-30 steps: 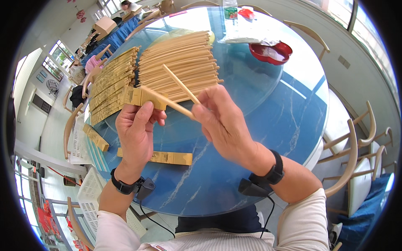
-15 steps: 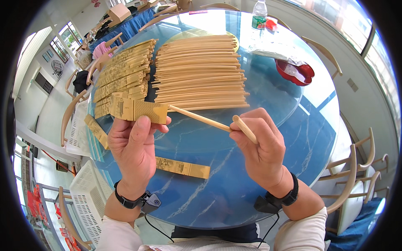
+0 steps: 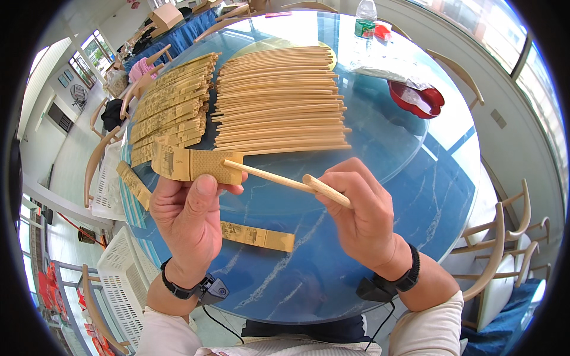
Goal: The person repeatedly picks up pairs of wooden chopsticks and inserts them into printed paper sleeves. The person handles the chopsticks and sleeves one at a time, aligning and sliding them together, then places the completed units on the table. The process is repeated continuously throughout the clip.
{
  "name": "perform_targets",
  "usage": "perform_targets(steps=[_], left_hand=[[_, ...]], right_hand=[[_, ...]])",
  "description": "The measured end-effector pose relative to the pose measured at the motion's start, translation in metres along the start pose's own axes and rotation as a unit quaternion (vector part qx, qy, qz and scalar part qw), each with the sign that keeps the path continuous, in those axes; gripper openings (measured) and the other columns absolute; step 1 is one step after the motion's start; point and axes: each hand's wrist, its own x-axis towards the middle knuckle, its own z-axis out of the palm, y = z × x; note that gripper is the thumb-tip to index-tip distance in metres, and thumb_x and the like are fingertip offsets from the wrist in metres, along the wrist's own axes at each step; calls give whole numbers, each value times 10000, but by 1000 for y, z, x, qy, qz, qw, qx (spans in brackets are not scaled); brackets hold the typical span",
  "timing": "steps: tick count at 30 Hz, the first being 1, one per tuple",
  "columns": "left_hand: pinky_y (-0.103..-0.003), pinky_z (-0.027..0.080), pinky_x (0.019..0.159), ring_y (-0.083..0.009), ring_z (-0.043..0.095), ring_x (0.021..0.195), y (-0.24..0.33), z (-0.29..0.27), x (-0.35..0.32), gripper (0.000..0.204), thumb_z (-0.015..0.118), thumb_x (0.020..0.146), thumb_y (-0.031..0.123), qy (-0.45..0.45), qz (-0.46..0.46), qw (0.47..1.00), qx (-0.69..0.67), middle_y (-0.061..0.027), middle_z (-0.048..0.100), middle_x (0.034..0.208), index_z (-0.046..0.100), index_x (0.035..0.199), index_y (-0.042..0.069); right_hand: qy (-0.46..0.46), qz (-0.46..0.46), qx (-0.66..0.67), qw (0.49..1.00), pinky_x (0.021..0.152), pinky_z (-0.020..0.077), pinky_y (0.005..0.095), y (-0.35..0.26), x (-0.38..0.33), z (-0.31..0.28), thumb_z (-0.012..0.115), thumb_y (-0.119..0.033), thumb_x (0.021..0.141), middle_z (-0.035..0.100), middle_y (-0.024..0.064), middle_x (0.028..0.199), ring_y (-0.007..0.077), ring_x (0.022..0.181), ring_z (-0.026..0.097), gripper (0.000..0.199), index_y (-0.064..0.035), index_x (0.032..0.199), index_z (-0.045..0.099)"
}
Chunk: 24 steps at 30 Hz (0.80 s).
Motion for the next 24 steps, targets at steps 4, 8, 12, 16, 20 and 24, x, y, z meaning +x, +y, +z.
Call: perform_targets(steps=[4,8,12,16,20,24], left_hand=[[-397,650,794,-272,784,992,1,2,-1,336,693,1067,142,8,13,1000,4,-151,777,1190,640,1359,-17],[-399,654,783,-246,773,995,3,2,-2,336,698,1063,131,4,17,1000,5,-143,773,1196,639,1357,-20],[-395,658,767,-236,772,967,3,5,-4,328,726,1039,98,-3,-3,1000,30,-145,779,1162,653,1329,-36],[-332,654,815,-188,769,938,-4,12,-11,293,761,1007,39,-20,-59,998,14,-153,788,1093,670,1262,-70],[-359,658,758,-213,776,909,-11,14,-15,250,740,1029,94,-22,-67,997,42,-161,789,1069,683,1230,-41],[-320,635,789,-184,763,908,-12,11,-8,218,706,1052,71,-20,-38,999,11,-158,781,1077,649,1224,-51]], right_hand=[[-18,10,23,999,591,469,244,-1,-1,-1,650,-94,1089,649,89,880,103,667,585,138,42,1092,676],[-34,30,43,998,582,463,238,-3,-1,1,620,-98,1106,644,77,839,93,647,580,156,46,1094,678],[-54,66,54,995,600,487,288,-3,-6,-3,674,-69,1057,665,110,872,183,687,615,122,34,1122,672],[-63,28,66,995,568,477,242,5,-6,5,624,-124,1108,660,87,854,98,632,586,186,51,1153,667],[-71,35,46,996,571,486,256,3,-9,8,657,-195,1094,662,59,831,104,619,589,267,44,1214,660],[-159,94,42,982,576,475,360,-3,-6,4,723,-223,1033,619,113,781,254,648,618,282,0,1185,644]])
